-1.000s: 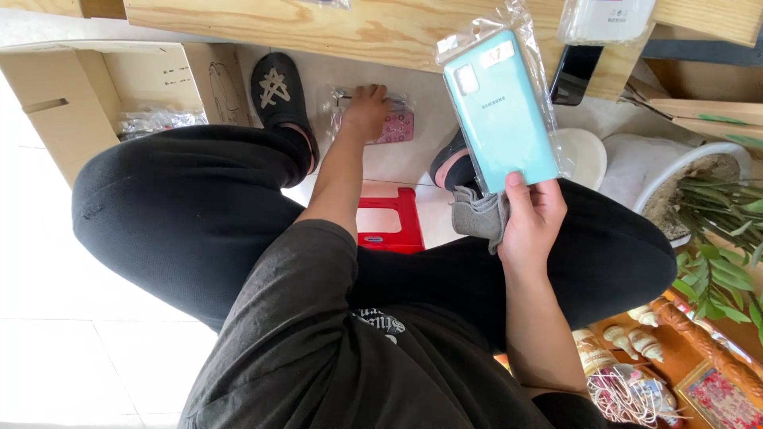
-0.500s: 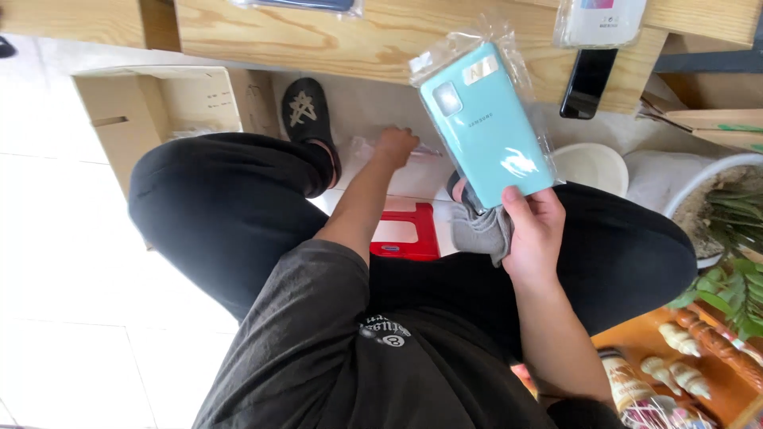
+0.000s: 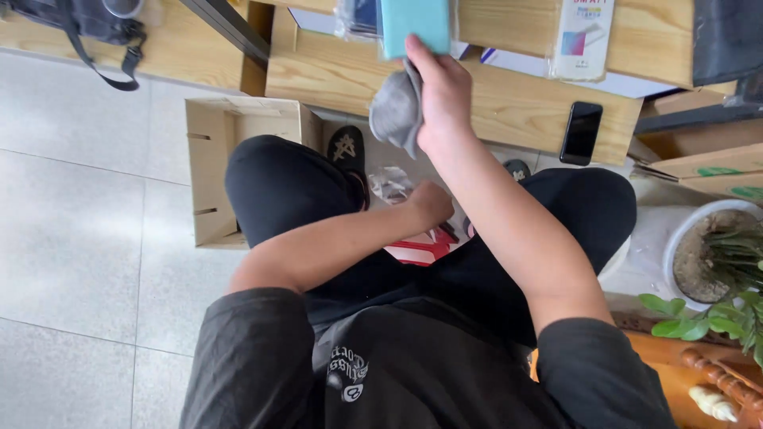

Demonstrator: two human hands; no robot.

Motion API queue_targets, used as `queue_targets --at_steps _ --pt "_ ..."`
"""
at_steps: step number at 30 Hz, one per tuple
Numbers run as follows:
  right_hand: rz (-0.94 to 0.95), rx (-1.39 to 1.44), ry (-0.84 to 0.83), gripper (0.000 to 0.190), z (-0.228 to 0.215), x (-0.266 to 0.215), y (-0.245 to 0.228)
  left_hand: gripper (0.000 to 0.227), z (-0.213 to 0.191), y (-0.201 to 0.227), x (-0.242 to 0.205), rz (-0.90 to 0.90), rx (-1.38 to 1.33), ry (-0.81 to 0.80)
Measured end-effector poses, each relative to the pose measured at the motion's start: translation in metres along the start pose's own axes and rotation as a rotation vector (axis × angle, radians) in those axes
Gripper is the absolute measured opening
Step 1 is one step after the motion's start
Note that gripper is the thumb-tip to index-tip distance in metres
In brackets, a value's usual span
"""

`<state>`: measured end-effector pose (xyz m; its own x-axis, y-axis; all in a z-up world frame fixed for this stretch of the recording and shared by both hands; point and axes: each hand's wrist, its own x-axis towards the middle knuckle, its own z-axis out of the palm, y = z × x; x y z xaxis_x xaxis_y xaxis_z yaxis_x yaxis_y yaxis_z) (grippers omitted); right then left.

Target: The person is cleaning various phone cases by wiping them with a cloth and then placing them into plastic packaging.

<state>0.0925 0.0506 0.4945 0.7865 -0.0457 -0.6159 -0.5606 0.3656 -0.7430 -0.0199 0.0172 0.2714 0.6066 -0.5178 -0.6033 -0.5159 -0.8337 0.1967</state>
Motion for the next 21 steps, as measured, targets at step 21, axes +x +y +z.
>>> queue_targets --at_steps 21 --pt "-0.388 -1.657 -0.692 0.033 -0.11 -0.028 -0.028 0.029 -0.119 -0.081 -0.116 -0.04 0.114 0.653"
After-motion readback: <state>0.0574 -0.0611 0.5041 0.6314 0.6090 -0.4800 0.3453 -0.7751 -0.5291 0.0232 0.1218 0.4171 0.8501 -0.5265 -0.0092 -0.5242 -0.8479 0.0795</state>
